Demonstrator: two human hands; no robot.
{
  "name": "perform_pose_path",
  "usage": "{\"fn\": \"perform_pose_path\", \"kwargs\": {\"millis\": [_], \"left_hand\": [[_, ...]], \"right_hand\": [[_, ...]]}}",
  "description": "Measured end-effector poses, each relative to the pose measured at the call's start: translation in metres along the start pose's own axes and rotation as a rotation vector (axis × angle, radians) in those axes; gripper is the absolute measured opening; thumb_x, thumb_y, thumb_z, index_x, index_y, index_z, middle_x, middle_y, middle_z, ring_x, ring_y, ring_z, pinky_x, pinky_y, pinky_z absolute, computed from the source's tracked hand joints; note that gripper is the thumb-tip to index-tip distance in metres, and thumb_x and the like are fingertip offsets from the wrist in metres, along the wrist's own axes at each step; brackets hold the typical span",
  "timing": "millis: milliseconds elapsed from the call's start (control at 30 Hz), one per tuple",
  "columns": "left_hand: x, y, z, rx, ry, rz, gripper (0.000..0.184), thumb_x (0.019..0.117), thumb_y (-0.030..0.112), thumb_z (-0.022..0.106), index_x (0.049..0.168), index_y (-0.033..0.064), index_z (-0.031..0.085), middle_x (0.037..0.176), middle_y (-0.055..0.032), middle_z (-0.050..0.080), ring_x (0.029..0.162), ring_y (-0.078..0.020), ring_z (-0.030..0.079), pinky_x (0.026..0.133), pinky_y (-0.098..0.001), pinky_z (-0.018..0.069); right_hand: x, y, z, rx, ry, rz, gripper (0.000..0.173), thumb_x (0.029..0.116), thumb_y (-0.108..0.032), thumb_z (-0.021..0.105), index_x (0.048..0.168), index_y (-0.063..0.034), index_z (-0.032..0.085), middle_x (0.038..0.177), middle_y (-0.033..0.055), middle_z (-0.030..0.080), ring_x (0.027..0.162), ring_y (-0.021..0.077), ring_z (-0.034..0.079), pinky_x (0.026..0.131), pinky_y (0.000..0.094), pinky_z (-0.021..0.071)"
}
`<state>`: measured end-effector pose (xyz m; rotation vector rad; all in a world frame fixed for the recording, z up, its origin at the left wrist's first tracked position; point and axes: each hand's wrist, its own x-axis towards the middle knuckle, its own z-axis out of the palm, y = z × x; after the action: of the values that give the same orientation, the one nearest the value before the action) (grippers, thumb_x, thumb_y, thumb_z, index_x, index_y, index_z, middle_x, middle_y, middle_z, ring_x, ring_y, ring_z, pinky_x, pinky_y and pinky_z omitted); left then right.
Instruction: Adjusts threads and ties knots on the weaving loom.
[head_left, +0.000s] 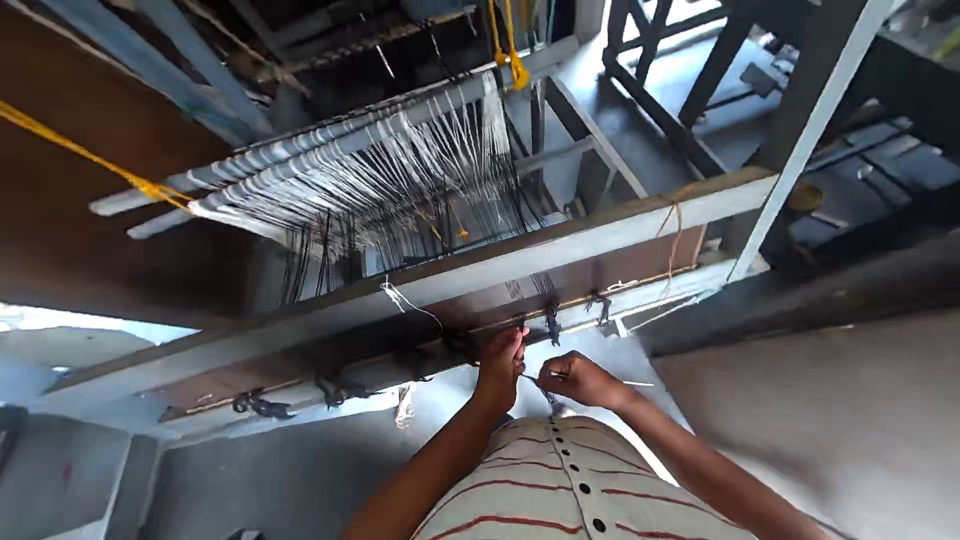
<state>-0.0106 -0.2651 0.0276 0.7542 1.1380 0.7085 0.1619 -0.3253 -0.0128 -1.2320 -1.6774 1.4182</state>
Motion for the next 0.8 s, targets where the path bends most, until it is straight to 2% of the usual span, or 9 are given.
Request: {"fn": "perform_pose_path", "kwargs": {"millis": [67,133,233,367,433,533,600,667,800], "left_hand": [[-0.004,-0.009,-0.003,0.148,0.01,0.087,0.02,0.1066,0.009,0.047,0.11,0.0008,0.065,0.066,0.0082,0.049,0.051,0.0003,0.04,0.047,-0.016,0.0342],[-0.011,-0.015,-0.006,0.272,0.002,0.144,0.019,0.105,0.008,0.05,0.109,-0.0015,0.066,0.071,0.0066,0.054,0.057,-0.0005,0.045,0.053,-0.0177,0.0398],[-0.023,-0.027,-0.013,0.371,-0.103,0.172,0.02,0.1036,0.006,0.05,0.106,-0.0028,0.067,0.074,0.006,0.058,0.064,-0.001,0.053,0.064,-0.0199,0.0471],[-0.034,-0.035,-0.02,0.437,-0.182,0.186,0.022,0.1031,0.004,0.049,0.104,-0.0033,0.07,0.069,0.0067,0.059,0.059,0.0008,0.051,0.058,-0.0176,0.0439],[-0.036,-0.033,-0.023,0.479,-0.193,0.171,0.022,0.1034,0.005,0.05,0.104,-0.0031,0.07,0.069,0.0062,0.06,0.057,0.0008,0.05,0.056,-0.0171,0.0432],[-0.032,-0.023,-0.032,0.744,-0.259,0.161,0.024,0.1048,0.011,0.052,0.108,-0.0015,0.072,0.077,0.0001,0.067,0.064,-0.0045,0.06,0.065,-0.0234,0.0526],[-0.037,0.0,-0.034,1.011,-0.325,0.191,0.025,0.1054,0.012,0.052,0.111,-0.0026,0.072,0.094,-0.0097,0.073,0.084,-0.0139,0.069,0.084,-0.0318,0.0567],[-0.052,0.044,-0.03,1.25,-0.399,0.265,0.028,0.1052,0.012,0.053,0.117,-0.0031,0.073,0.116,-0.0199,0.072,0.114,-0.0293,0.067,0.107,-0.0457,0.0473],[-0.079,0.145,-0.028,1.109,-0.258,0.627,0.027,0.104,0.012,0.053,0.112,-0.0042,0.072,0.102,-0.0137,0.075,0.094,-0.0175,0.073,0.091,-0.0357,0.0585]], "right_hand": [[-0.001,-0.003,0.0,0.013,0.113,0.046,0.029,0.1014,-0.02,0.06,0.11,0.0061,0.072,0.089,0.0146,0.072,0.075,0.0152,0.065,0.076,0.0349,0.0558],[0.007,-0.009,0.003,0.027,0.234,0.097,0.034,0.1047,-0.024,0.056,0.117,0.0046,0.07,0.081,0.0101,0.069,0.066,0.012,0.061,0.07,0.0325,0.0544],[0.029,-0.022,0.007,0.087,0.319,0.173,0.035,0.1065,-0.026,0.053,0.109,0.0053,0.069,0.078,0.0063,0.065,0.068,0.0098,0.059,0.072,0.0313,0.0534],[0.047,-0.029,0.017,0.29,0.394,0.221,0.025,0.1048,-0.016,0.055,0.102,0.0061,0.067,0.09,0.0074,0.07,0.078,0.008,0.063,0.076,0.028,0.0525],[0.045,-0.028,0.018,0.364,0.384,0.223,0.022,0.1055,-0.014,0.053,0.098,0.003,0.066,0.084,0.0017,0.071,0.067,0.0021,0.058,0.063,0.022,0.0465],[0.04,-0.027,0.013,0.397,0.324,0.246,0.023,0.1068,-0.014,0.051,0.096,0.0003,0.065,0.071,-0.0025,0.067,0.051,-0.0008,0.046,0.049,0.0191,0.0352],[0.039,-0.024,0.011,0.393,0.31,0.231,0.022,0.1069,-0.015,0.051,0.098,-0.0001,0.065,0.07,-0.0026,0.066,0.051,0.0,0.045,0.049,0.0193,0.0354],[0.04,-0.019,0.011,0.39,0.324,0.205,0.021,0.107,-0.015,0.051,0.099,0.0005,0.063,0.066,-0.0036,0.06,0.052,0.0016,0.047,0.052,0.0198,0.039],[0.037,-0.011,0.01,0.314,0.316,0.182,0.022,0.1065,-0.015,0.051,0.104,0.0035,0.062,0.068,-0.0022,0.057,0.059,0.0048,0.054,0.063,0.0247,0.0502]]}}
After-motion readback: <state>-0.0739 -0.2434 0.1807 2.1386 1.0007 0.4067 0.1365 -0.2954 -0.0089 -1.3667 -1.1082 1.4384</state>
